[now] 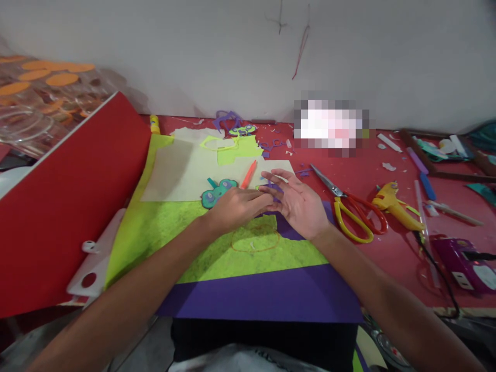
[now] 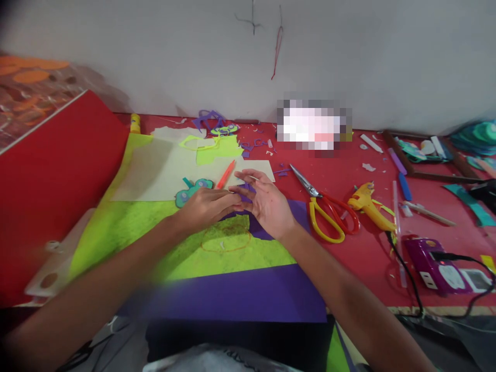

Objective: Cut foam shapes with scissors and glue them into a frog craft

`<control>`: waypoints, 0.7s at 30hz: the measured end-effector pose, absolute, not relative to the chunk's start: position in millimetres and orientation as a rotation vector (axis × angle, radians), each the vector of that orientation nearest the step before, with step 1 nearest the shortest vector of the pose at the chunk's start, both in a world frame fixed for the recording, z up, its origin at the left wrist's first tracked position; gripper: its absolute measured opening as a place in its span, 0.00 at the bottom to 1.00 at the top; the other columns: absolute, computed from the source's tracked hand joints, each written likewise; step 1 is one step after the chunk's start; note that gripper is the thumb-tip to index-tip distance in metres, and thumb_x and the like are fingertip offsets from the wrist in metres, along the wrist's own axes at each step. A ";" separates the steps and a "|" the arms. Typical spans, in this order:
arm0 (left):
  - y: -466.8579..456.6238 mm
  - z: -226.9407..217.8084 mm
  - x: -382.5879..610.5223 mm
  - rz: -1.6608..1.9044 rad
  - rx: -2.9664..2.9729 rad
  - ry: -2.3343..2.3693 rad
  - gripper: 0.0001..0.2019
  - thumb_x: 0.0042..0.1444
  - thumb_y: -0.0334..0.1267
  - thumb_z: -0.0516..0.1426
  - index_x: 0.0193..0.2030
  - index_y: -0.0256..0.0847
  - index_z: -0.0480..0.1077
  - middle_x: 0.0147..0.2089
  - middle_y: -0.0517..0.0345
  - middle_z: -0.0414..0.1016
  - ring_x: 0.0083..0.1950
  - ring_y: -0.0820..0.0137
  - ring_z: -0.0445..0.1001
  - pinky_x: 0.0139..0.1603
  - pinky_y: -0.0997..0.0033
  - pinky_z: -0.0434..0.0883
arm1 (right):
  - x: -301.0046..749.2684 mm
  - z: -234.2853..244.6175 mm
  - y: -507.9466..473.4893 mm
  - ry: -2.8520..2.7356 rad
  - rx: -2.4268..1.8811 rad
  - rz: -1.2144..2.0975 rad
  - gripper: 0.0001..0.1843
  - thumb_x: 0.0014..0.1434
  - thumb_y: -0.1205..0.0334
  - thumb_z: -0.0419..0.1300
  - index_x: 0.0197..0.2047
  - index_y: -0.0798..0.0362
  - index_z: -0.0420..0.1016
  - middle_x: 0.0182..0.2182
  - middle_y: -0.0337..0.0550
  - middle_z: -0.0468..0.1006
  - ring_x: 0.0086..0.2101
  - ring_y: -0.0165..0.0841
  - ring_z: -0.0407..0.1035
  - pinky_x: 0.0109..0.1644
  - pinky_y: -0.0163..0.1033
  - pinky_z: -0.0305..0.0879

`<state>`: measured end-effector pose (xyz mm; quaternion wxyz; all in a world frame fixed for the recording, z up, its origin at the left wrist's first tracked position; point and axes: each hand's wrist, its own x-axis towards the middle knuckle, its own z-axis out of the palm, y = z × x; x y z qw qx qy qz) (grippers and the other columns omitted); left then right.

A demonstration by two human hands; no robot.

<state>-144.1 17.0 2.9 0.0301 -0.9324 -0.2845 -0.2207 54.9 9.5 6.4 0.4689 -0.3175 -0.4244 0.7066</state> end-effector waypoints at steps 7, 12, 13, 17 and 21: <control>29.2 -4.7 -149.9 -0.971 -2.692 -0.840 0.15 0.73 0.40 0.49 0.37 0.40 0.72 0.22 0.63 0.72 0.21 0.75 0.69 0.25 0.73 0.60 | 79.0 18.1 0.6 -1.569 -1.150 1.136 0.09 0.64 0.55 0.61 0.43 0.50 0.74 0.37 0.42 0.79 0.34 0.33 0.75 0.32 0.37 0.74; 29.9 -2.9 -151.8 -0.969 -2.649 -0.903 0.16 0.73 0.40 0.49 0.36 0.40 0.72 0.21 0.63 0.72 0.20 0.75 0.69 0.24 0.73 0.59 | 164.9 22.4 -14.3 -2.006 -1.592 0.183 0.09 0.65 0.54 0.59 0.40 0.51 0.74 0.34 0.45 0.78 0.34 0.39 0.73 0.40 0.45 0.68; 29.3 -2.6 -151.1 -0.970 -2.665 -0.895 0.15 0.73 0.39 0.49 0.36 0.40 0.72 0.21 0.62 0.72 0.21 0.75 0.69 0.24 0.73 0.59 | 185.4 19.9 -17.0 -2.034 -1.648 0.045 0.12 0.64 0.50 0.61 0.40 0.51 0.74 0.33 0.47 0.78 0.34 0.41 0.73 0.38 0.46 0.67; 27.5 -3.2 -147.1 -0.917 -2.770 -0.936 0.17 0.73 0.42 0.48 0.35 0.40 0.72 0.22 0.61 0.74 0.23 0.74 0.71 0.25 0.73 0.57 | 243.8 8.0 -26.6 -2.169 -1.808 0.019 0.21 0.58 0.41 0.66 0.42 0.49 0.74 0.30 0.47 0.79 0.30 0.44 0.73 0.30 0.44 0.62; 27.3 -4.8 -144.9 -0.803 -2.860 -1.031 0.20 0.74 0.45 0.46 0.36 0.40 0.73 0.27 0.58 0.77 0.27 0.72 0.74 0.27 0.73 0.58 | 247.3 1.0 -31.4 -2.334 -1.768 0.022 0.25 0.59 0.52 0.66 0.58 0.48 0.71 0.40 0.51 0.82 0.36 0.49 0.77 0.33 0.46 0.66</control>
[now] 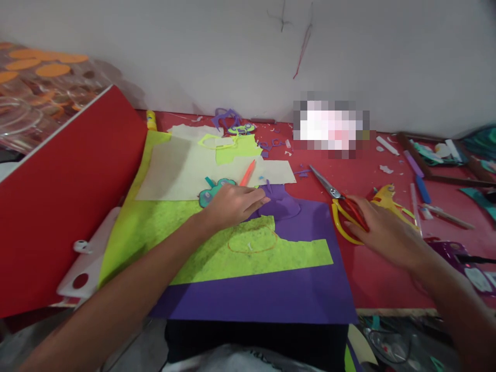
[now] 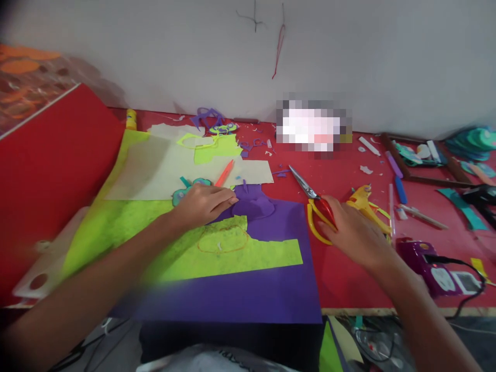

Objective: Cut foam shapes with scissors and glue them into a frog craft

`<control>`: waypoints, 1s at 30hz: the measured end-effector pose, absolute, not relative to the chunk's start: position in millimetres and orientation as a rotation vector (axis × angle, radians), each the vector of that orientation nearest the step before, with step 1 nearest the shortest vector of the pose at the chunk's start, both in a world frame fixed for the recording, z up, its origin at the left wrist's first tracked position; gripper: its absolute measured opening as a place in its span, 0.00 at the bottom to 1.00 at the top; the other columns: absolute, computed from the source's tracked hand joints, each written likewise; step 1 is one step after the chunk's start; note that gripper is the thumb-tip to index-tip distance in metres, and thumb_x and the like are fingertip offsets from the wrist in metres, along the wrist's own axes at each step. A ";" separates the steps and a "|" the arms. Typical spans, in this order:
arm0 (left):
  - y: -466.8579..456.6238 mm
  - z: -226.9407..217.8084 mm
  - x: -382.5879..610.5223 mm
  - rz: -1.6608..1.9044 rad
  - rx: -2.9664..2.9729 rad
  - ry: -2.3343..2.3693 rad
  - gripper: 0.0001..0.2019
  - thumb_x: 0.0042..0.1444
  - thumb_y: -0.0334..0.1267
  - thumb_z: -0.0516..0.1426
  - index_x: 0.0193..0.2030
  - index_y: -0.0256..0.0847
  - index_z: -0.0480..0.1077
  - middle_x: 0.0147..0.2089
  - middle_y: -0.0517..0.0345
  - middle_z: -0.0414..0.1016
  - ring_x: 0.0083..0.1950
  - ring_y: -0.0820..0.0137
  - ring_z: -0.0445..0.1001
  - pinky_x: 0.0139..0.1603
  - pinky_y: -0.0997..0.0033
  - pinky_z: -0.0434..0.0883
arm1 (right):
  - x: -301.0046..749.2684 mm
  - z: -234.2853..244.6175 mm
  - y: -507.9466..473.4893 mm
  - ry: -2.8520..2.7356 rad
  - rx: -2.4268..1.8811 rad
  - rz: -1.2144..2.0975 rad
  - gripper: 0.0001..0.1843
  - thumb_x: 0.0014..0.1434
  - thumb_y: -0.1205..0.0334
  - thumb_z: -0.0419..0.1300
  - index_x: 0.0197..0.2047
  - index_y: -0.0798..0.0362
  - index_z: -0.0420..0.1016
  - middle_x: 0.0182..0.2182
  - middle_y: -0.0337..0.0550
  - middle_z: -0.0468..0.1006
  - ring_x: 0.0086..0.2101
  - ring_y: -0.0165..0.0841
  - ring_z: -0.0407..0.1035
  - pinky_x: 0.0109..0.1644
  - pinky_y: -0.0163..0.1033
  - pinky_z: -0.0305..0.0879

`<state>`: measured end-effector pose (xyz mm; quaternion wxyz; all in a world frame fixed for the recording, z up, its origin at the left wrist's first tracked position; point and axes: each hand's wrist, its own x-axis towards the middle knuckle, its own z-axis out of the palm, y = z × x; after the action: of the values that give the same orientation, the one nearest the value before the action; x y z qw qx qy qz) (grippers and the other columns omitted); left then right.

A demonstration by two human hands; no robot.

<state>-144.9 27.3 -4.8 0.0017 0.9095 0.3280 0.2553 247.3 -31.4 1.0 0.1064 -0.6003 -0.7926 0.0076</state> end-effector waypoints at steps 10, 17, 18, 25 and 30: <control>28.2 13.2 -142.6 0.374 2.303 0.946 0.21 0.71 0.42 0.51 0.26 0.38 0.69 0.23 0.63 0.72 0.23 0.77 0.66 0.30 0.73 0.57 | 248.3 -11.7 -33.9 -1.823 -1.950 0.211 0.28 0.50 0.39 0.69 0.44 0.47 0.66 0.32 0.43 0.76 0.28 0.41 0.74 0.30 0.44 0.69; 25.3 19.9 -145.0 0.156 2.322 0.980 0.16 0.67 0.48 0.55 0.33 0.39 0.71 0.28 0.62 0.70 0.29 0.74 0.63 0.31 0.70 0.51 | 246.5 1.2 -41.2 -1.681 -2.004 0.322 0.28 0.48 0.44 0.66 0.49 0.46 0.66 0.39 0.43 0.75 0.37 0.43 0.76 0.43 0.50 0.74; 24.0 21.5 -146.1 0.135 2.310 0.977 0.15 0.66 0.49 0.57 0.34 0.40 0.70 0.30 0.62 0.71 0.29 0.74 0.64 0.31 0.70 0.51 | 245.1 3.5 -40.3 -1.670 -2.010 0.298 0.27 0.49 0.44 0.65 0.49 0.45 0.66 0.39 0.43 0.76 0.38 0.44 0.76 0.44 0.51 0.74; 17.1 29.0 -149.2 0.066 2.387 0.843 0.14 0.62 0.49 0.60 0.39 0.40 0.67 0.42 0.57 0.71 0.42 0.68 0.68 0.38 0.70 0.57 | 226.4 24.5 -37.8 -1.573 -2.020 0.345 0.20 0.46 0.46 0.67 0.38 0.50 0.74 0.30 0.43 0.79 0.31 0.41 0.75 0.36 0.44 0.71; 17.8 30.3 -147.7 0.066 2.389 0.755 0.13 0.62 0.46 0.60 0.36 0.40 0.65 0.39 0.57 0.71 0.42 0.67 0.67 0.41 0.69 0.58 | 212.8 37.6 -39.6 -1.531 -1.886 0.514 0.22 0.47 0.43 0.71 0.30 0.50 0.70 0.19 0.34 0.70 0.20 0.30 0.64 0.23 0.35 0.59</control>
<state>-147.7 17.8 30.3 0.3125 0.9055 0.2861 0.0251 212.8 -39.6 37.6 0.3232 -0.7189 -0.5834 0.1960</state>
